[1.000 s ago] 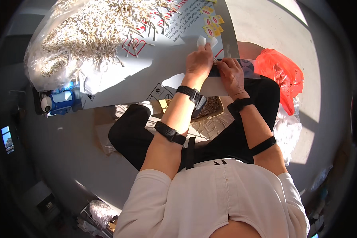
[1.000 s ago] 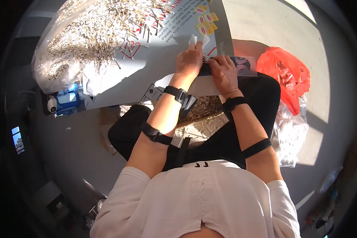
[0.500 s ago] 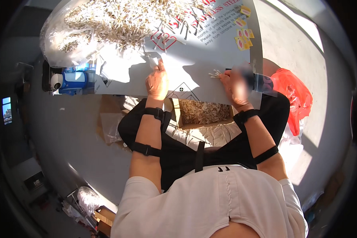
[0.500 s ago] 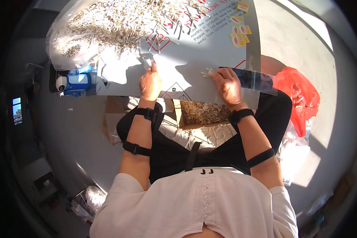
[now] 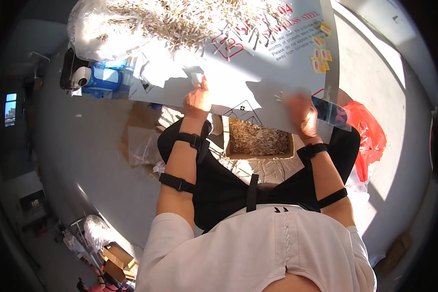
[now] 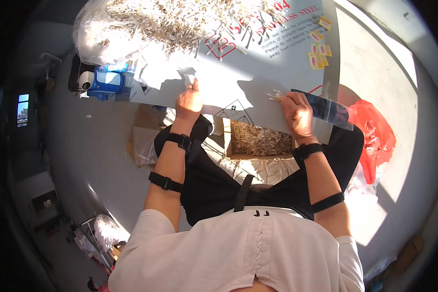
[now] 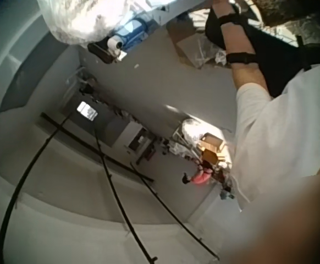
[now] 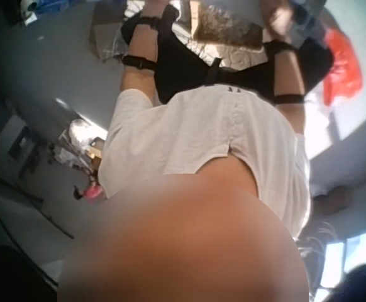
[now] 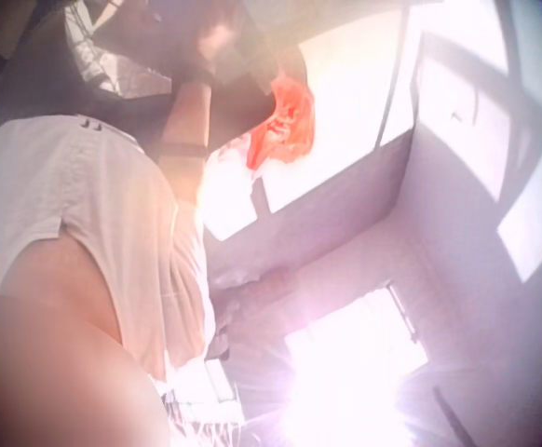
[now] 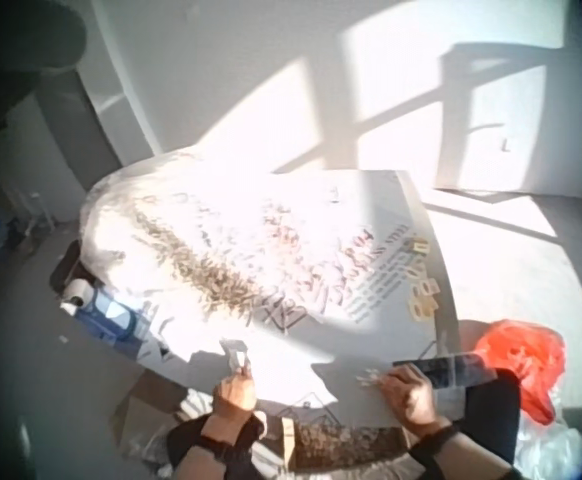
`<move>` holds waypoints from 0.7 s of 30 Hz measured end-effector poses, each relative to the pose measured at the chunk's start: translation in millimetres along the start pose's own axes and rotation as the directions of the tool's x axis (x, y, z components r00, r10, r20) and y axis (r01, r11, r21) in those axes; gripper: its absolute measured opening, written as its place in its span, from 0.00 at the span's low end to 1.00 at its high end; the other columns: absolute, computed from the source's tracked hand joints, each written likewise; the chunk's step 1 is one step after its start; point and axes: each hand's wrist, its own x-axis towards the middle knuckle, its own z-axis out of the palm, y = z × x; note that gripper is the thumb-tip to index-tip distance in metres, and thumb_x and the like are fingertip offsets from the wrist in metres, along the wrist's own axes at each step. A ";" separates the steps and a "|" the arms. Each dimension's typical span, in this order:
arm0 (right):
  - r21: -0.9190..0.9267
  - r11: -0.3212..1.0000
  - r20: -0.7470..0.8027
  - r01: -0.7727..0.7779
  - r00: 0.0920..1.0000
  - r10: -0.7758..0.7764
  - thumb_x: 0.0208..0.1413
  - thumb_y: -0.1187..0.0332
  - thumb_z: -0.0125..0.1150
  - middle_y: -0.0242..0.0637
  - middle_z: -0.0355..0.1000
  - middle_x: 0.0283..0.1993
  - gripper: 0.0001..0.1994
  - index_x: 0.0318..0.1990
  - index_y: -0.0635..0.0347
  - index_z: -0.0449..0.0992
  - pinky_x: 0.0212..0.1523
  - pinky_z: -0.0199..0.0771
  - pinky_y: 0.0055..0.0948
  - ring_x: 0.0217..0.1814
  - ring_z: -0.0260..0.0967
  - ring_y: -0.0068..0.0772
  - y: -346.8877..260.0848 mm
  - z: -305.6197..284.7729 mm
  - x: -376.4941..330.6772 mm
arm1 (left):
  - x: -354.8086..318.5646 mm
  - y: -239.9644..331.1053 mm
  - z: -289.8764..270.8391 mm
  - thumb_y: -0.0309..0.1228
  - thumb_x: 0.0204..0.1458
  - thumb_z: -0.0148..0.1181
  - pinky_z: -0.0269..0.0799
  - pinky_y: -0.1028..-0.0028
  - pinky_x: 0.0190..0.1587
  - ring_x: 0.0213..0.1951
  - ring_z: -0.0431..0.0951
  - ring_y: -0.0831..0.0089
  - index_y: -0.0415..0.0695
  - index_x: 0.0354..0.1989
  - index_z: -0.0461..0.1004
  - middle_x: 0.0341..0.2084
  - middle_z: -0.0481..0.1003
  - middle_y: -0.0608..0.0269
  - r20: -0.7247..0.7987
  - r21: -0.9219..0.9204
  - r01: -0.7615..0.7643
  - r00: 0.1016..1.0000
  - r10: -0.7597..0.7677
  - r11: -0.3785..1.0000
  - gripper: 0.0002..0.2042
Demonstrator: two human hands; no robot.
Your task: Manually counting and packaging bundles of toothpicks into small plastic bags.
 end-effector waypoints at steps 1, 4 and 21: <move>0.007 1.000 -0.009 -0.004 1.000 0.004 0.39 0.81 0.65 0.35 0.73 0.35 0.12 0.34 0.58 0.78 0.37 0.75 0.33 0.38 0.72 0.40 0.9 1.4 -1.0 | -3.1 -13.3 0.9 0.27 0.56 0.47 0.80 0.63 0.38 0.36 0.81 0.53 0.35 0.64 0.58 0.43 0.75 0.46 -0.004 0.010 0.031 1.000 -0.031 0.999 0.26; 0.034 0.999 -0.009 -0.001 1.000 0.002 0.39 0.82 0.65 0.35 0.73 0.35 0.12 0.34 0.58 0.78 0.38 0.75 0.33 0.38 0.72 0.40 -3.2 5.9 0.1 | -3.8 -58.8 3.1 0.26 0.55 0.46 0.78 0.60 0.36 0.34 0.80 0.51 0.34 0.63 0.60 0.37 0.76 0.44 -0.091 0.005 0.100 0.991 -0.099 0.995 0.24; 0.073 0.993 0.060 -0.092 0.994 0.088 0.47 0.81 0.63 0.37 0.72 0.37 0.09 0.37 0.63 0.79 0.41 0.72 0.30 0.40 0.71 0.39 -3.0 -3.4 -1.7 | -11.5 -224.0 -36.7 0.25 0.56 0.46 0.74 0.53 0.41 0.40 0.78 0.45 0.42 0.44 0.71 0.38 0.77 0.41 -0.233 -0.038 0.446 0.866 -0.442 0.894 0.10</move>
